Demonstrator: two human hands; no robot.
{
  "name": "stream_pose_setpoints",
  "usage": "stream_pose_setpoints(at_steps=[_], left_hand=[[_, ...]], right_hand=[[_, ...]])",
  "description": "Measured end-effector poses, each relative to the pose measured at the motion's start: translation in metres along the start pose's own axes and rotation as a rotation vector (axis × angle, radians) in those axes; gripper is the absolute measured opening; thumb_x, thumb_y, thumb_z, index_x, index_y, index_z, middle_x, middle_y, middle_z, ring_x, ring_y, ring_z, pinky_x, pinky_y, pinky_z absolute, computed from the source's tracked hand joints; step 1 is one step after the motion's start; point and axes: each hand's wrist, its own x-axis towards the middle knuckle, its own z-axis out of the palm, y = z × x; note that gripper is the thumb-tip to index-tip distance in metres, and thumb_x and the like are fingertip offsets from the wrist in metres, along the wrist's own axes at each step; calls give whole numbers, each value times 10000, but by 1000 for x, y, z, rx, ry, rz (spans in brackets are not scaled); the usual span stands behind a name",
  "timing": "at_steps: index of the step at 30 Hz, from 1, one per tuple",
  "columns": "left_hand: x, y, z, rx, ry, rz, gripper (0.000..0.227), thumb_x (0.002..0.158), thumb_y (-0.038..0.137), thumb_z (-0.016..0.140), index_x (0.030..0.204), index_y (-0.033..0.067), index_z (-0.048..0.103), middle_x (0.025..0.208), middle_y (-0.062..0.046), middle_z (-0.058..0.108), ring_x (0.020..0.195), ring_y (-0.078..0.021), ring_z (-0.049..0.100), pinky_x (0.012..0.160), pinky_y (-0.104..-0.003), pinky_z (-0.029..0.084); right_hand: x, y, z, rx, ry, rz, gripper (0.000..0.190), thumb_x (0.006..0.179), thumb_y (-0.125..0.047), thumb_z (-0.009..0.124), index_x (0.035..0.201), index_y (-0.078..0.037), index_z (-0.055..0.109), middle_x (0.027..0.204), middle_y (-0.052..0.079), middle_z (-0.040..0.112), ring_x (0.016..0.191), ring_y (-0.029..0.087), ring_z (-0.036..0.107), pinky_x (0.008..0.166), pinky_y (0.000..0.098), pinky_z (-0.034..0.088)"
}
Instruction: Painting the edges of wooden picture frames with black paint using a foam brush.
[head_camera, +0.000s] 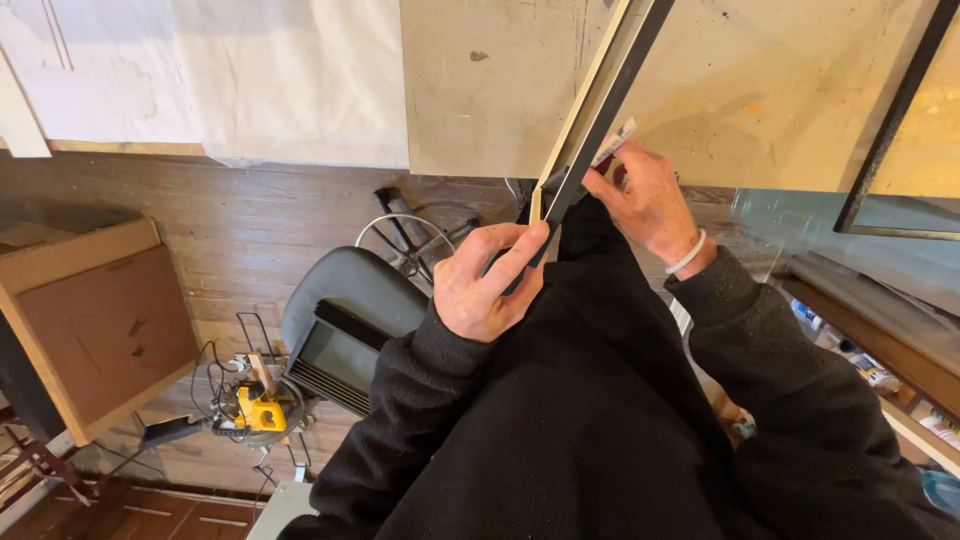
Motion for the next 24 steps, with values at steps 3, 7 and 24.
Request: stream_pose_setpoints(at_steps=[3, 7, 24], left_hand=[[-2, 0, 0, 5, -2, -5, 499, 850, -92, 801, 1296, 76, 655, 1130, -87, 668, 906, -239, 730, 744, -336, 611], [-2, -1, 1, 1, -2, -1, 499, 850, -91, 802, 1297, 76, 657, 1133, -88, 669, 914, -237, 733, 753, -333, 616], [-1, 0, -2, -1, -29, -5, 510, 843, -81, 801, 1305, 80, 657, 1160, -79, 667, 950, -234, 735, 773, -334, 621]], right_hand=[[-2, 10, 3, -44, 2, 2, 287, 969, -207, 738, 1152, 3, 671, 910, 125, 688, 687, 210, 629, 630, 333, 515], [-1, 5, -2, -56, 4, -8, 287, 986, -233, 739, 1149, -7, 674, 915, 120, 688, 700, 203, 635, 636, 331, 518], [5, 14, -10, -44, 95, -53, 358, 1036, -390, 705, 1081, -35, 676, 913, 67, 698, 703, 162, 627, 640, 300, 504]])
